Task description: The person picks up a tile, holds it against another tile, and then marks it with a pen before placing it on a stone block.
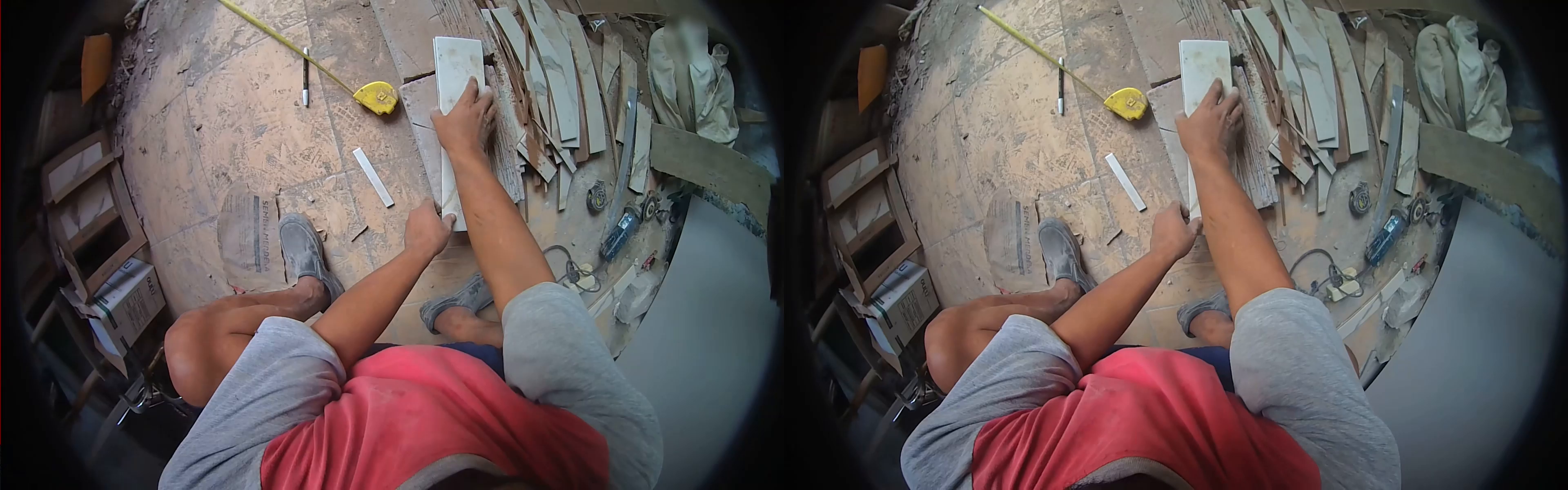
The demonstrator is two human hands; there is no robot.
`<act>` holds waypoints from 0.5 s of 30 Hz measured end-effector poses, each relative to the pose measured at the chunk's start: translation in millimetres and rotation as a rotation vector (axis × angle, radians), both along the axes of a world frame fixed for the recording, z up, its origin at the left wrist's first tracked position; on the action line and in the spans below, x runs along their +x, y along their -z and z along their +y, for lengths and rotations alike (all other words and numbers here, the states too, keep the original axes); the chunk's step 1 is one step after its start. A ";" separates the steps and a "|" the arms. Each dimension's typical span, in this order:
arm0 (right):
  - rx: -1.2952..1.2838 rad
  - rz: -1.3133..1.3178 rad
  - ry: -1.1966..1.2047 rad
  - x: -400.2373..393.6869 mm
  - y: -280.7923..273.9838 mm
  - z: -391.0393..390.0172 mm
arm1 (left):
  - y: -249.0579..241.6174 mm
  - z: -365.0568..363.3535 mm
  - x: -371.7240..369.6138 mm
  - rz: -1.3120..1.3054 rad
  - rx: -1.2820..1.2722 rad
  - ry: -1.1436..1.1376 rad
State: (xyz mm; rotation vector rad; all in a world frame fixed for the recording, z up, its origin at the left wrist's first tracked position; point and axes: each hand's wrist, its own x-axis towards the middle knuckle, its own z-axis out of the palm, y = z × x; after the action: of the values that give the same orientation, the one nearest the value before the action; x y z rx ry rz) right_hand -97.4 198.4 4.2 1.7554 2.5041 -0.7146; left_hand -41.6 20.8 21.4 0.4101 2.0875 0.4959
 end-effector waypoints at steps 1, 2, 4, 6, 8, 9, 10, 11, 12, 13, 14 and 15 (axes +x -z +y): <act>0.008 -0.003 -0.007 -1.1 -0.9 1.3 | 1.2 0.9 0.4 -0.003 0.008 -0.007; -0.010 -0.003 -0.015 -0.2 -0.4 1.1 | 1.7 -0.2 2.3 -0.011 0.011 -0.011; -0.026 -0.004 -0.034 -0.6 1.8 0.0 | 3.4 -0.3 6.4 -0.020 0.017 -0.027; 0.003 -0.023 -0.060 -0.4 3.2 -2.2 | 2.3 1.3 9.5 -0.034 0.003 -0.020; 0.016 -0.029 -0.078 1.0 4.7 -3.2 | 1.8 0.9 10.3 -0.025 0.002 -0.020; 0.032 -0.030 -0.091 1.1 5.4 -3.2 | 1.8 1.8 9.9 -0.011 0.003 -0.014; 0.032 -0.035 -0.095 1.5 6.0 -3.8 | 1.8 2.4 9.4 -0.016 0.003 -0.019; 0.043 -0.032 -0.095 2.1 6.5 -4.5 | 2.5 2.7 8.8 -0.006 0.024 -0.032; 0.055 -0.028 -0.096 2.6 6.9 -5.1 | 3.0 3.5 8.2 0.006 0.046 -0.045; 0.055 -0.030 -0.101 3.3 6.8 -5.7 | 3.1 4.6 8.0 0.003 0.046 -0.050; 0.050 -0.034 -0.102 3.8 6.4 -6.2 | 3.7 5.5 8.0 0.000 0.047 -0.076; 0.046 -0.037 -0.102 4.1 5.9 -6.4 | 4.0 6.2 8.0 -0.001 0.049 -0.101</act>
State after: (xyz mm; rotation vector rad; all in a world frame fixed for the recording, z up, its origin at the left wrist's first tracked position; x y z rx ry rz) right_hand -93.4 192.0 -1.7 1.6233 2.5833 -0.6181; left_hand -33.6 26.9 17.4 0.3341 2.1057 0.6074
